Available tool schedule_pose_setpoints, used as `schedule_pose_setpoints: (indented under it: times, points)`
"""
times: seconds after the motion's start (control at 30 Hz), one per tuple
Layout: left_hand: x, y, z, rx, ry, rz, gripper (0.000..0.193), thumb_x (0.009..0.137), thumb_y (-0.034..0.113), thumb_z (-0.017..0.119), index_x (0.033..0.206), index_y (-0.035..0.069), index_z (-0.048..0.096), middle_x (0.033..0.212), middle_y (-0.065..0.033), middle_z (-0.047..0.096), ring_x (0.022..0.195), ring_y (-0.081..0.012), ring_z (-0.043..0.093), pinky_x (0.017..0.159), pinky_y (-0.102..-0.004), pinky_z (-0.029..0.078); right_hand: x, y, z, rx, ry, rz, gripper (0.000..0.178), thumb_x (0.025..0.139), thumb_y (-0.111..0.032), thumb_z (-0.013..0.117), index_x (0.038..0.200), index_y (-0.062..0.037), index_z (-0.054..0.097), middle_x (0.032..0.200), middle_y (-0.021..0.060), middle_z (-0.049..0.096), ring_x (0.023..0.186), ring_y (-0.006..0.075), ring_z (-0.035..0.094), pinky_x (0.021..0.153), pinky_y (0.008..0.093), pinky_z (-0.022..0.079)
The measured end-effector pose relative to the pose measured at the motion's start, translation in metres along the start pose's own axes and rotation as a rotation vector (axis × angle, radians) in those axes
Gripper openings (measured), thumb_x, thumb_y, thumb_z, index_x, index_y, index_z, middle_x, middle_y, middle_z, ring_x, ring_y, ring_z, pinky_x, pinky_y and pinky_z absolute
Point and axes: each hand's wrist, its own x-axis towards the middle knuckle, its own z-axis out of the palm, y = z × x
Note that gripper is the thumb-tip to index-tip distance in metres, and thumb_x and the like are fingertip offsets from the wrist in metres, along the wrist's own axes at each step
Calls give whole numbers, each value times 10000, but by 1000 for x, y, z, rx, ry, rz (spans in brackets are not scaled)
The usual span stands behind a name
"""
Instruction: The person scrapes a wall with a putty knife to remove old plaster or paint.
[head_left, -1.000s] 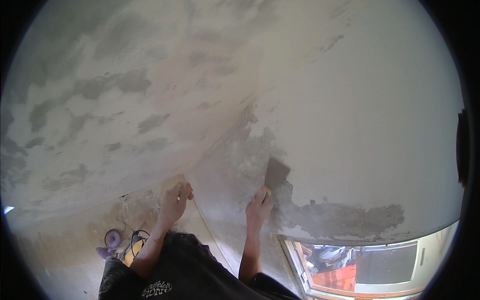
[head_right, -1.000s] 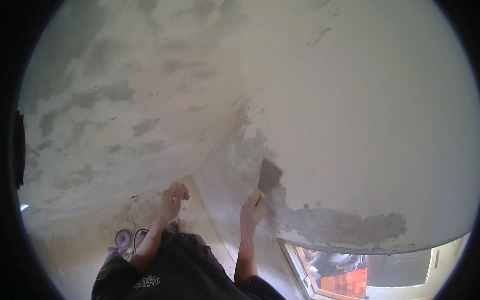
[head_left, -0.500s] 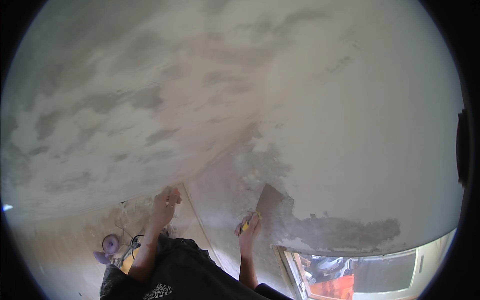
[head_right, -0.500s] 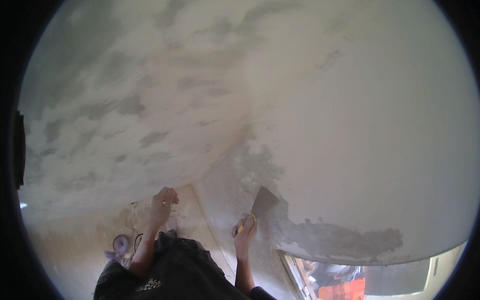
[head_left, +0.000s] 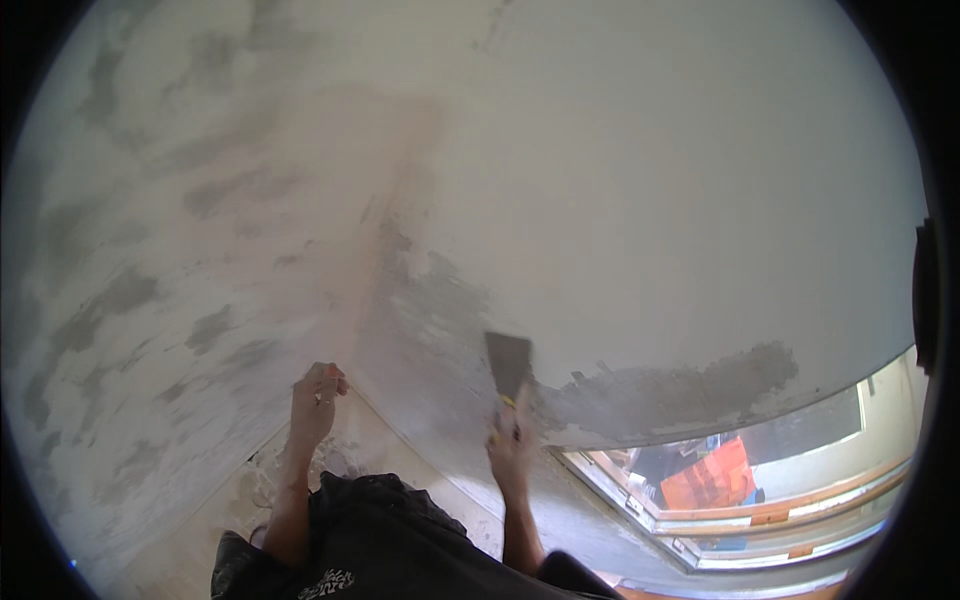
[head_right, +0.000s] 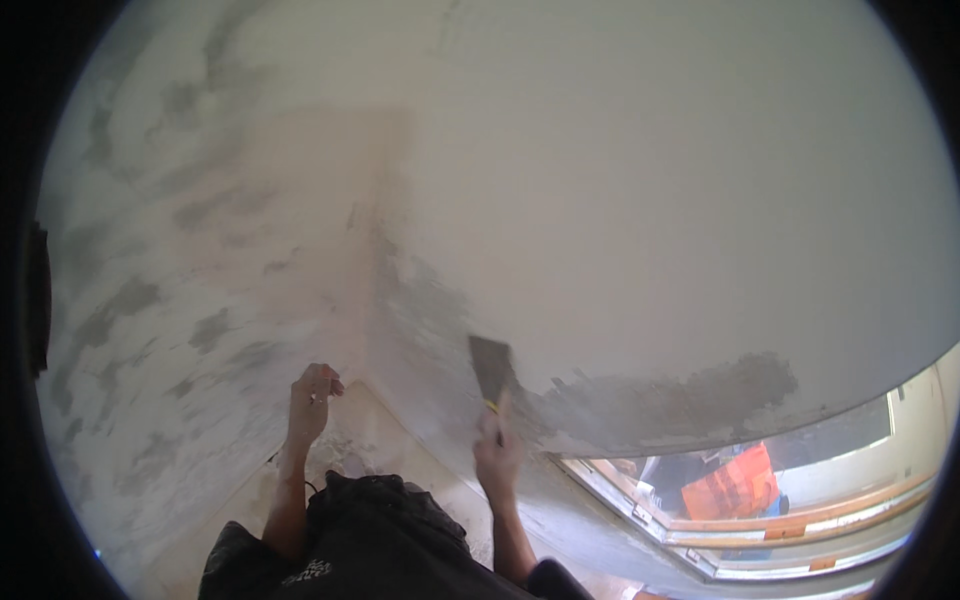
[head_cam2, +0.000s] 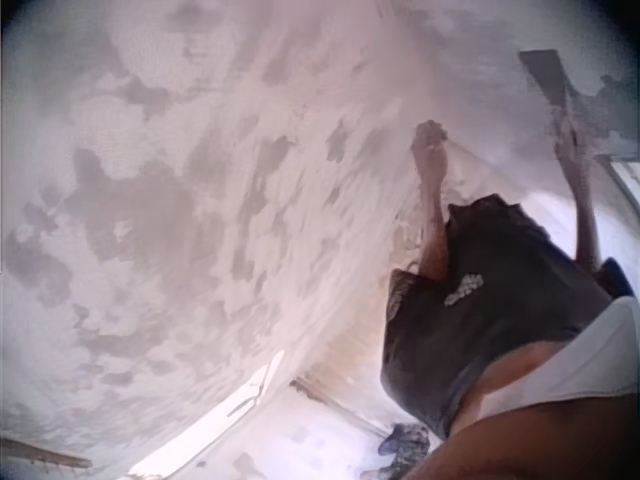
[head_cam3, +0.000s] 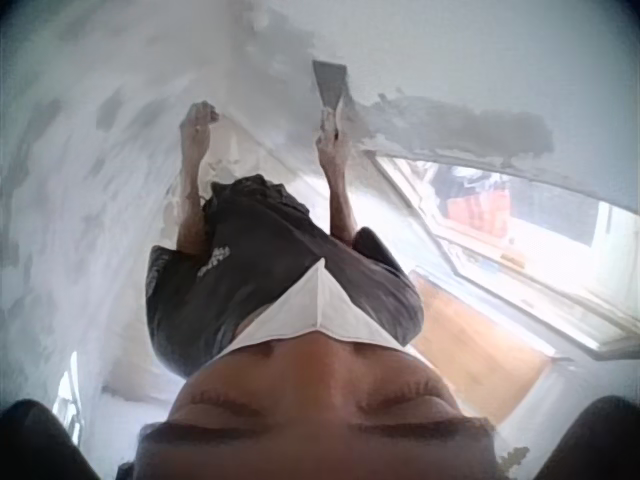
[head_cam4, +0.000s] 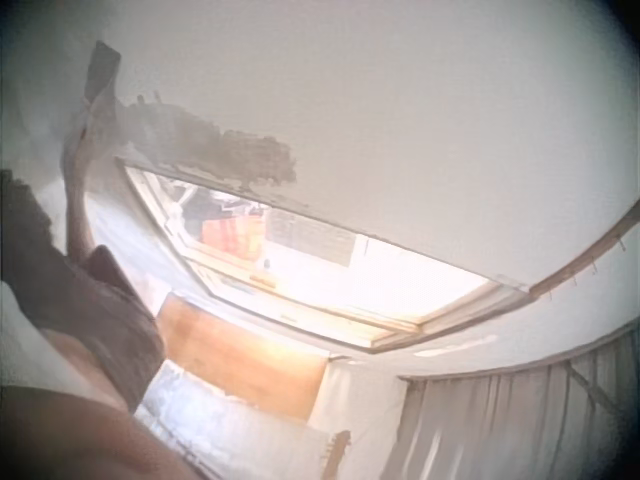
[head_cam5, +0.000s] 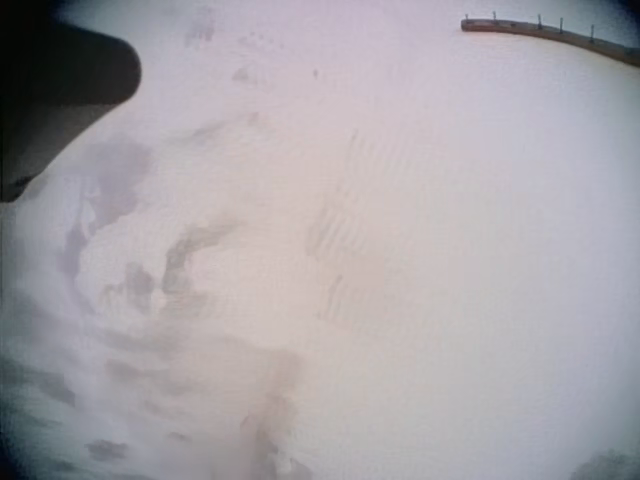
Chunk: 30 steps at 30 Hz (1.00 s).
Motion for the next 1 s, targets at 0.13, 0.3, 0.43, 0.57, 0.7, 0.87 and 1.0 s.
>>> schedule_pose_setpoints:
  times: [0.13, 0.3, 0.43, 0.57, 0.7, 0.87, 1.0]
  points:
    - [0, -2, 10, 68, -148, 27, 279, 1011, 227, 479, 917, -18, 574, 767, -96, 626, 698, -158, 615, 667, -287, 487, 6, -56, 38, 151, 2, 16, 242, 991, -236, 494, 1081, -25, 572, 689, 6, 507, 547, 61, 441, 451, 230, 357]
    - [-18, -2, 8, 48, -117, -53, 316, 1007, 254, 484, 910, -24, 597, 775, -110, 647, 715, -183, 656, 679, -310, 519, -12, -45, 6, 82, -36, 120, 231, 1001, -218, 460, 1019, -26, 585, 651, -3, 489, 507, 53, 430, 433, 222, 349]
    - [-26, -4, -3, 116, -96, -127, 335, 1008, 276, 477, 920, -19, 610, 785, -121, 649, 717, -193, 667, 685, -312, 522, 24, -43, 41, 46, -67, -29, 260, 1006, -260, 465, 953, -35, 584, 629, -8, 489, 476, 47, 426, 405, 222, 332]
    - [-24, -7, -15, 113, -105, -46, 338, 1008, 280, 477, 909, -19, 601, 777, -129, 642, 720, -212, 673, 688, -323, 523, 34, -94, 76, 246, -210, 3, 301, 1009, -315, 476, 954, -33, 568, 625, -13, 477, 490, 52, 446, 414, 230, 345]
    - [-27, 14, -27, 161, -62, -53, 318, 1001, 259, 489, 891, -25, 581, 770, -133, 632, 724, -220, 675, 687, -329, 523, 1, -57, 43, 364, -81, 271, 285, 1010, -325, 466, 1005, -53, 548, 616, -18, 446, 462, 55, 421, 394, 219, 326]
    - [-32, 3, -27, 131, 11, -53, 309, 998, 255, 496, 899, -28, 569, 764, -136, 625, 718, -211, 664, 683, -330, 520, 14, -32, 58, 73, -5, 8, 273, 1003, -343, 464, 992, -76, 521, 641, -13, 448, 438, 55, 383, 361, 210, 295]
    - [-35, 14, -28, 146, -41, -51, 317, 997, 267, 501, 898, -26, 570, 761, -131, 624, 718, -212, 658, 677, -322, 514, 42, -94, 91, 409, -139, 113, 243, 996, -351, 480, 977, -110, 504, 635, -10, 444, 415, 62, 373, 340, 213, 271]
